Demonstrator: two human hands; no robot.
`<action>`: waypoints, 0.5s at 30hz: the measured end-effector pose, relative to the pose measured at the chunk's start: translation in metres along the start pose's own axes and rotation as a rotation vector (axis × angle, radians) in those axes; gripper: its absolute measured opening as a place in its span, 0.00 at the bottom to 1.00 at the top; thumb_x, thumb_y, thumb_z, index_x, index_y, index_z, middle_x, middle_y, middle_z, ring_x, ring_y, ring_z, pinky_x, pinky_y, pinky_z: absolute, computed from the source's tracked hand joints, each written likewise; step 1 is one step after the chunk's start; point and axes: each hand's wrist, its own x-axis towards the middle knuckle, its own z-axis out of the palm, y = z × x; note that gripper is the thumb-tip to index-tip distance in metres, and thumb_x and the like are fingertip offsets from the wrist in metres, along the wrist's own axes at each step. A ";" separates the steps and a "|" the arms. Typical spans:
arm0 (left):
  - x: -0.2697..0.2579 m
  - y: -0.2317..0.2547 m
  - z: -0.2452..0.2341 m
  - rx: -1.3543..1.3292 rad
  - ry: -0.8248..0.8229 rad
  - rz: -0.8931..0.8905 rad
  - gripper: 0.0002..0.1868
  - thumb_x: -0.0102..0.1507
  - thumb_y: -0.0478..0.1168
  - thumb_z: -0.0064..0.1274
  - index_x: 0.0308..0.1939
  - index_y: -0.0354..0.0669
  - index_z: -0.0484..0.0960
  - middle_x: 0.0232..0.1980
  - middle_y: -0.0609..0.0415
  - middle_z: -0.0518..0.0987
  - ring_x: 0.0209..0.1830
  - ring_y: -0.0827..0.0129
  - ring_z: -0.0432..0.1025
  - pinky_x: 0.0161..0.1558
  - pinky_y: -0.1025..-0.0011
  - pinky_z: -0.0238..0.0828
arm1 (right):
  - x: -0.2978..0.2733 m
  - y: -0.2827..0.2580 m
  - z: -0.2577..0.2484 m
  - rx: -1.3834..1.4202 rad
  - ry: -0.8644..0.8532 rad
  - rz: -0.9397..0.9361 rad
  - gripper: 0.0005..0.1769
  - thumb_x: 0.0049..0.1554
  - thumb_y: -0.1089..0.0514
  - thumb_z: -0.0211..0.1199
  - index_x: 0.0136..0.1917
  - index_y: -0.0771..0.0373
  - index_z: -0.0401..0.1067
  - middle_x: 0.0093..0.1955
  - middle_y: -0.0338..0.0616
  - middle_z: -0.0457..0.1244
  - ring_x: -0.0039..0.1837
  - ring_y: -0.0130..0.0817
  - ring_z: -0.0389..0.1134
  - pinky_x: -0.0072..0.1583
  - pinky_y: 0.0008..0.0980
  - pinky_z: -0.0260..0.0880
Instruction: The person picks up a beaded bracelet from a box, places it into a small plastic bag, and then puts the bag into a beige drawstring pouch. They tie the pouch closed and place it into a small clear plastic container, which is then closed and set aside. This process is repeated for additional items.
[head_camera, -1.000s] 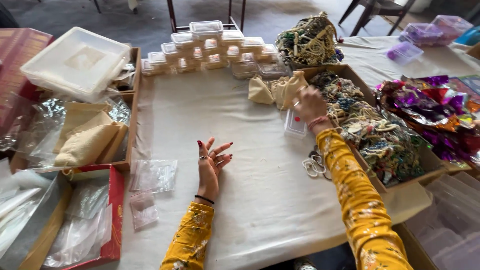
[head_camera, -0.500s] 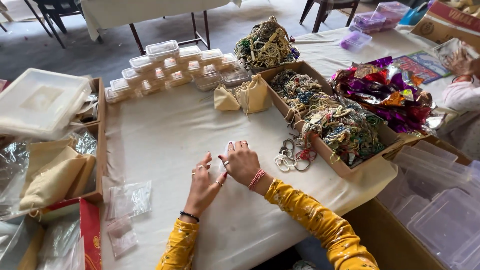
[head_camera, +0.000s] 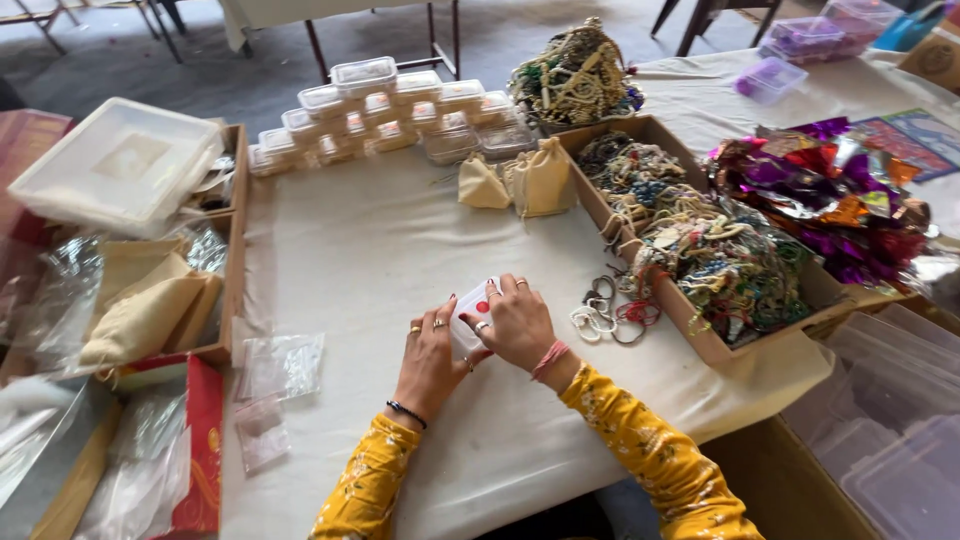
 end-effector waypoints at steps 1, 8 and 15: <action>0.003 -0.007 0.000 0.005 0.005 -0.013 0.55 0.49 0.58 0.70 0.72 0.35 0.61 0.67 0.43 0.69 0.64 0.48 0.65 0.63 0.57 0.64 | 0.002 0.004 -0.008 0.006 -0.005 -0.012 0.37 0.55 0.35 0.64 0.61 0.70 0.74 0.54 0.51 0.65 0.58 0.45 0.67 0.55 0.42 0.72; 0.012 -0.054 -0.013 -0.607 0.054 -0.188 0.41 0.58 0.44 0.63 0.72 0.35 0.63 0.62 0.42 0.73 0.59 0.59 0.73 0.60 0.64 0.72 | 0.014 0.024 -0.019 0.598 -0.005 -0.511 0.29 0.56 0.49 0.68 0.69 0.59 0.72 0.65 0.53 0.65 0.64 0.50 0.68 0.63 0.42 0.71; 0.013 -0.067 -0.021 -0.826 0.004 -0.268 0.36 0.64 0.49 0.62 0.70 0.35 0.69 0.58 0.44 0.80 0.57 0.67 0.77 0.58 0.71 0.75 | 0.009 0.018 -0.026 0.645 0.045 -0.517 0.21 0.60 0.57 0.66 0.66 0.54 0.74 0.58 0.49 0.70 0.57 0.48 0.72 0.59 0.41 0.73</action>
